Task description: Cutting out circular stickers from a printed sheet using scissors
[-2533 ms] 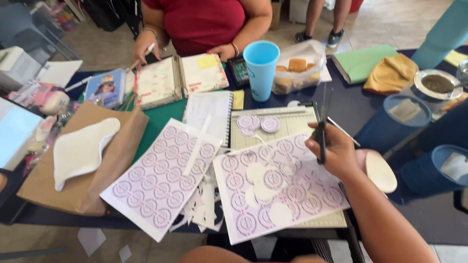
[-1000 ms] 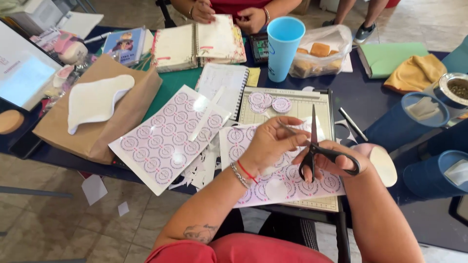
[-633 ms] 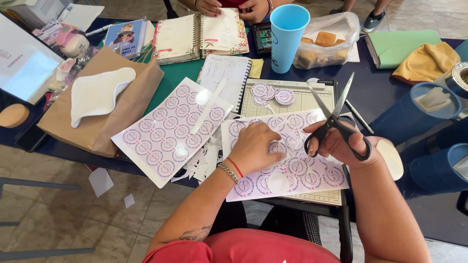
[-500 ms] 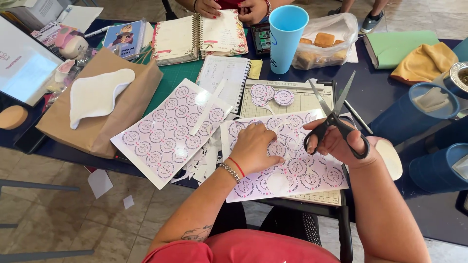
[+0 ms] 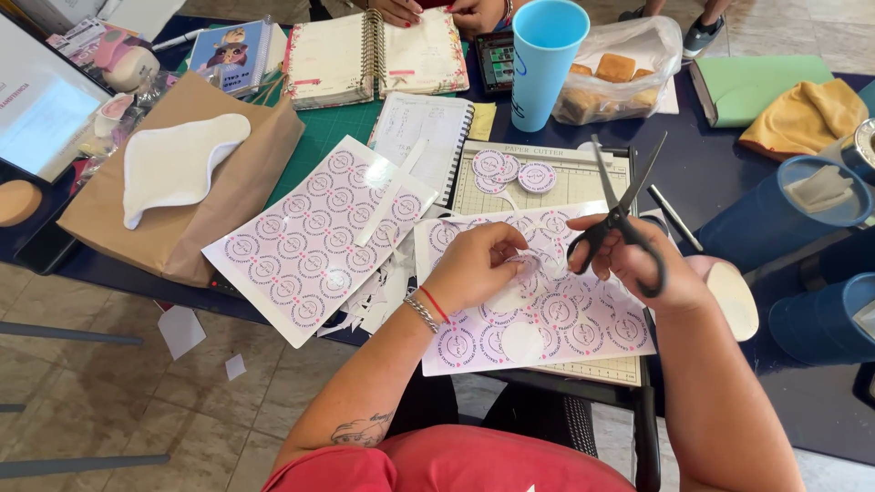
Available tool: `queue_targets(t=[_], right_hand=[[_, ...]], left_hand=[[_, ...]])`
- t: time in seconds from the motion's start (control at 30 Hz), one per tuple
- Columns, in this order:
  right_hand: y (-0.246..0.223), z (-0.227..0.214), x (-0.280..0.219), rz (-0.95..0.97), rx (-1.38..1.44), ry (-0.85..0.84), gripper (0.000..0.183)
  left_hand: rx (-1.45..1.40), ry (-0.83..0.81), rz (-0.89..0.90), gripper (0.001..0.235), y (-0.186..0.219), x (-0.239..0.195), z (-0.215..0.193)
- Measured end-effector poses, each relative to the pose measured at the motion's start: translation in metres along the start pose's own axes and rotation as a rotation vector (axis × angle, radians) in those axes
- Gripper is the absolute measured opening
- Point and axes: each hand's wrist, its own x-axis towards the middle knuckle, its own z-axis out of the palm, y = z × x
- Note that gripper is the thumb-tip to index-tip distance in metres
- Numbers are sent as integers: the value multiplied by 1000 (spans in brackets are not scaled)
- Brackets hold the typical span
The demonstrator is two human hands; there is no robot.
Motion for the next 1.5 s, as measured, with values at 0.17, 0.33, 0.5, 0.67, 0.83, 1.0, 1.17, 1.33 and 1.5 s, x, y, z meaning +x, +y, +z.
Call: queue_targets(t=[0.17, 0.33, 0.5, 0.67, 0.83, 1.0, 1.17, 1.33, 1.5], right_hand=[[11, 12, 5, 19, -279, 210, 66], [34, -1, 1, 65, -164, 337, 58], [27, -1, 3, -20, -140, 435, 56], [35, -6, 2, -126, -105, 558, 56], [39, -5, -2, -249, -91, 628, 52], [23, 14, -1, -183, -169, 575, 62], [-19, 50, 22, -144, -337, 469, 52], [-3, 32, 5, -145, -621, 349, 58], [-3, 31, 5, -167, -642, 346, 52]], left_hand=[[-470, -19, 22, 38, -12, 6, 7], [-534, -31, 123, 43, -2, 24, 14], [-591, -43, 194, 38, 8, 48, 13], [-658, -44, 295, 18, 35, 66, 8], [-424, -182, 466, 25, 58, 74, -13], [-634, -101, 481, 21, 56, 70, -8], [-757, -25, 493, 15, 62, 67, -12], [-484, -27, 469, 16, 65, 64, -24], [-479, -29, 456, 16, 64, 66, -19]])
